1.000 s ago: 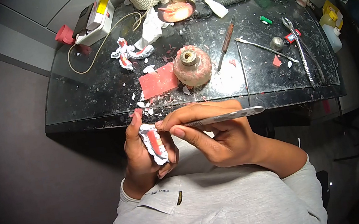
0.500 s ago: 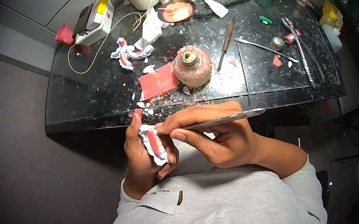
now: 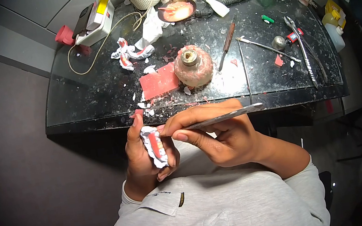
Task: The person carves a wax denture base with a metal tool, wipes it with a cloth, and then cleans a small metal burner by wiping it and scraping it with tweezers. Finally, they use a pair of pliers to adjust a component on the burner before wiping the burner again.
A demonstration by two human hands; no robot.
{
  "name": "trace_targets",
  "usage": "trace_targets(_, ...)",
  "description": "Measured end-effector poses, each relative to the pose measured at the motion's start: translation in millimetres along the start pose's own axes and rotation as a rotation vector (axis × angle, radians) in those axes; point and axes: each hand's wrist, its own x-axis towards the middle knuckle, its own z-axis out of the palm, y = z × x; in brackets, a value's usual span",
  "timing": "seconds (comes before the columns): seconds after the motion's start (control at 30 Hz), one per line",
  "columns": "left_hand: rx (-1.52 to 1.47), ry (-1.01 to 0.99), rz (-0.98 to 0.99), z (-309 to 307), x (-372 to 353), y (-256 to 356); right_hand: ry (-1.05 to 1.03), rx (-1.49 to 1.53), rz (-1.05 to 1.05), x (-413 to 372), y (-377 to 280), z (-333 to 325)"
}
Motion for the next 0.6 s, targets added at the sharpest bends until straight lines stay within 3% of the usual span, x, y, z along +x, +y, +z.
trace_targets(0.2, 0.021, -0.069, 0.006, -3.4, 1.9, 0.9, 0.022, 0.08, 0.044, 0.1, -1.8, 1.0)
trace_targets(0.37, -0.006, 0.051, -0.041, 3.3, 0.7, 2.5, 0.015, 0.045, 0.028, 0.5, -1.9, 1.1)
trace_targets(0.47, 0.008, -0.041, 0.01, -1.7, 2.0, 0.5, 0.034, 0.061, 0.031, 0.4, -1.4, 2.3)
trace_targets(0.6, 0.006, 0.026, -0.015, 3.4, 1.0, 2.6, 0.006, -0.02, 0.0, 1.8, -1.7, -0.2)
